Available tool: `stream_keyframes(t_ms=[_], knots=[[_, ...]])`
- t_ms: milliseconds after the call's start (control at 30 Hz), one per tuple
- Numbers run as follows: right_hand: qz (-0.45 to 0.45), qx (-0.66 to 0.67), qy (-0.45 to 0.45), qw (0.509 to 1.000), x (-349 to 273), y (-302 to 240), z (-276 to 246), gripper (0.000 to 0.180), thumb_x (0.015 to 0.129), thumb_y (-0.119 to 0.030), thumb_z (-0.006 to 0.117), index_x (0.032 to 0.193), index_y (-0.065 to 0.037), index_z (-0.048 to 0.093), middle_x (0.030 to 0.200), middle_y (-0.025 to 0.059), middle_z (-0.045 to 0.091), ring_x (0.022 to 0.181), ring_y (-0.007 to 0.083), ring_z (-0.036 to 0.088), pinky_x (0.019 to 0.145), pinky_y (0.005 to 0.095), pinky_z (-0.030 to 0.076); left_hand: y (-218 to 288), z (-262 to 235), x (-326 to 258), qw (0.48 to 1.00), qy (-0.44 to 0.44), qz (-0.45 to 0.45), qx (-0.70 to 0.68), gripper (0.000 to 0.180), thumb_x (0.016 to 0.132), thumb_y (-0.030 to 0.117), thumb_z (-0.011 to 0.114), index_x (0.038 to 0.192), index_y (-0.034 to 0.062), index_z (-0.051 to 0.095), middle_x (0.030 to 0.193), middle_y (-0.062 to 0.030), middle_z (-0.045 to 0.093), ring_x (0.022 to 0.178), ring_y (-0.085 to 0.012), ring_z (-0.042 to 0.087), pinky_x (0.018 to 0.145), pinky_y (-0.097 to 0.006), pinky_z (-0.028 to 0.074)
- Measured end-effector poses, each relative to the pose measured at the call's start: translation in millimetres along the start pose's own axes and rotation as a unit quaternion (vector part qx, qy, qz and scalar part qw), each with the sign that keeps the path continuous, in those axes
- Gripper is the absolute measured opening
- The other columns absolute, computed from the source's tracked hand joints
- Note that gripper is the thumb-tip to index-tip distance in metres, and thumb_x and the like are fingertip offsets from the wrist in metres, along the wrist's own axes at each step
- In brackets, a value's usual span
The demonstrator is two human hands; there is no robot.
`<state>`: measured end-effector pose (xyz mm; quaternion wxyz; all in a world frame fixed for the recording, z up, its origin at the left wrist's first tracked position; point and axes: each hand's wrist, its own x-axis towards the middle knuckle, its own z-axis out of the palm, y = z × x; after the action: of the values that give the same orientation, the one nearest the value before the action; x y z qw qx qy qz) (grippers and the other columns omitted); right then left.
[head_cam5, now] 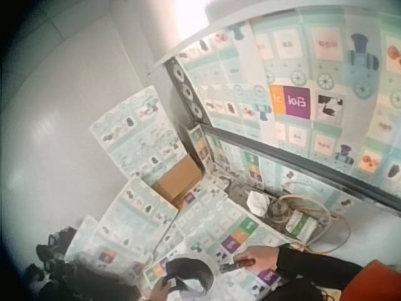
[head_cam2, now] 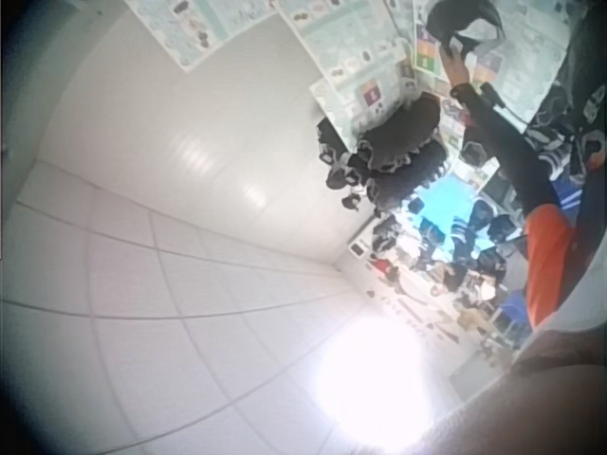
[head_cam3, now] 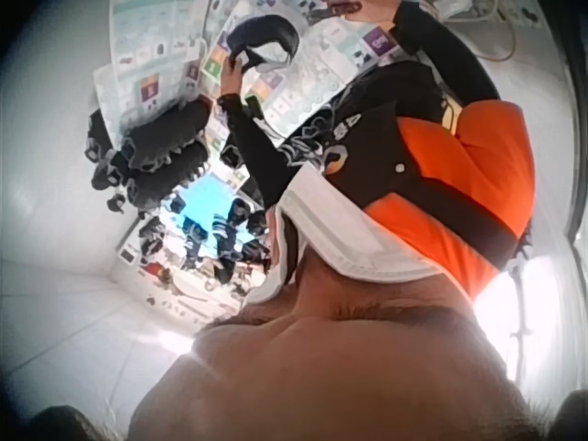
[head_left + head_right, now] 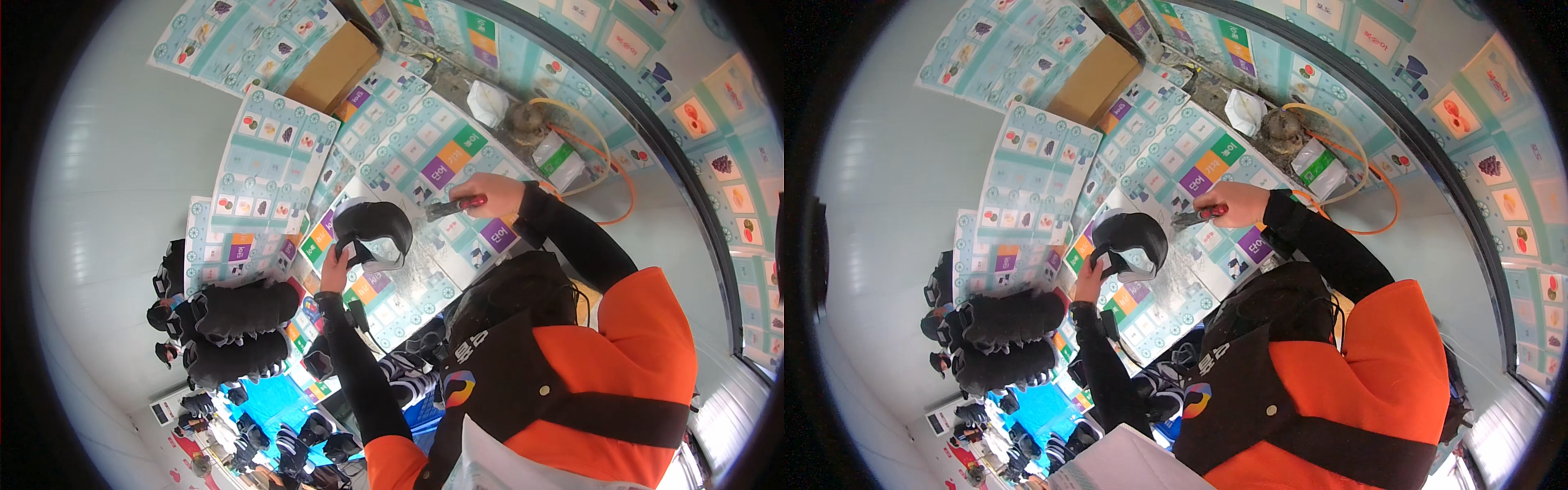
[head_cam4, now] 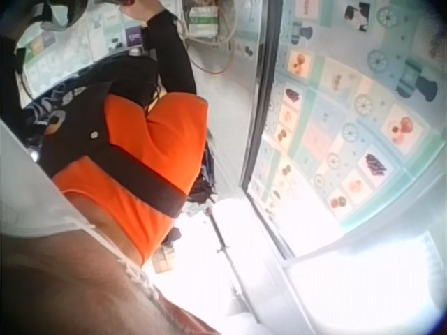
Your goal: The person wipes a black shoe boot with a white cloth and uses a handheld tool to clean its edges. They then pick up another boot from a pile and repeat the wiping and cleaning process.
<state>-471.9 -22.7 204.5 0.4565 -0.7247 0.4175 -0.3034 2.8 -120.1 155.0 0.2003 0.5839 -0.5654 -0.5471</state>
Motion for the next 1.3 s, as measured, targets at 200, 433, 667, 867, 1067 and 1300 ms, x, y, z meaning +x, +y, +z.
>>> stream_keyframes(t_ms=[200,433,667,867,1067,1300], knots=[[-0.013,-0.042,-0.051,0.998,13.4,-5.5,4.0,0.019,0.077,-0.010,0.063,0.095,-0.005,0.062,0.073,0.0114,0.062,0.068,0.0315,0.061,0.065,0.0384,0.044,16.5,8.0,3.3,0.969,0.022,0.153,0.190,0.030,0.101,0.018,0.058,0.123,-0.0021,0.056,0.101,-0.0111,0.068,0.091,-0.0151,0.064,0.080,-0.031,0.051],[-0.007,-0.011,-0.072,0.997,23.1,-5.9,10.4,0.025,0.076,-0.008,0.065,0.100,-0.002,0.062,0.078,0.0108,0.065,0.072,0.0266,0.064,0.068,0.0352,0.045,11.3,17.6,2.9,0.965,0.029,0.147,0.215,0.026,0.100,0.016,0.060,0.122,0.0020,0.059,0.100,-0.0131,0.070,0.089,-0.0208,0.068,0.081,-0.033,0.052],[0.064,-0.040,-0.044,0.996,13.1,-0.7,-1.9,0.027,0.075,-0.009,0.063,0.101,-0.001,0.063,0.083,0.0106,0.067,0.076,0.0284,0.063,0.071,0.0357,0.046,6.2,19.6,6.8,0.972,-0.014,0.111,0.206,0.026,0.100,0.015,0.059,0.123,0.0017,0.059,0.100,-0.0120,0.069,0.092,-0.0185,0.067,0.084,-0.031,0.051],[0.077,0.001,-0.056,0.995,1.1,11.5,0.6,0.028,0.075,-0.009,0.060,0.102,-0.002,0.063,0.083,0.0116,0.066,0.075,0.0317,0.063,0.071,0.0377,0.047,5.5,21.2,4.3,0.986,-0.020,0.094,0.136,0.027,0.103,0.017,0.058,0.122,-0.0015,0.058,0.104,-0.0097,0.068,0.091,-0.0156,0.065,0.083,-0.030,0.051],[0.069,-0.048,0.010,0.996,0.9,18.4,12.0,0.026,0.075,-0.012,0.060,0.100,-0.006,0.064,0.079,0.0133,0.065,0.074,0.0347,0.062,0.068,0.0405,0.046,-2.2,14.1,0.8,0.999,0.025,0.036,0.030,0.027,0.104,0.022,0.058,0.122,0.0017,0.058,0.103,-0.0036,0.067,0.090,-0.0128,0.065,0.075,-0.026,0.053],[0.086,-0.004,-0.008,0.996,-1.3,49.6,51.2,0.026,0.081,-0.018,0.066,0.103,-0.005,0.063,0.085,0.0201,0.066,0.079,0.0396,0.064,0.070,0.0447,0.048,-30.9,9.1,-46.4,0.977,0.044,0.017,0.207,0.045,0.088,0.026,0.072,0.125,0.0041,0.060,0.119,-0.0147,0.063,0.108,-0.0311,0.063,0.086,-0.040,0.054]])
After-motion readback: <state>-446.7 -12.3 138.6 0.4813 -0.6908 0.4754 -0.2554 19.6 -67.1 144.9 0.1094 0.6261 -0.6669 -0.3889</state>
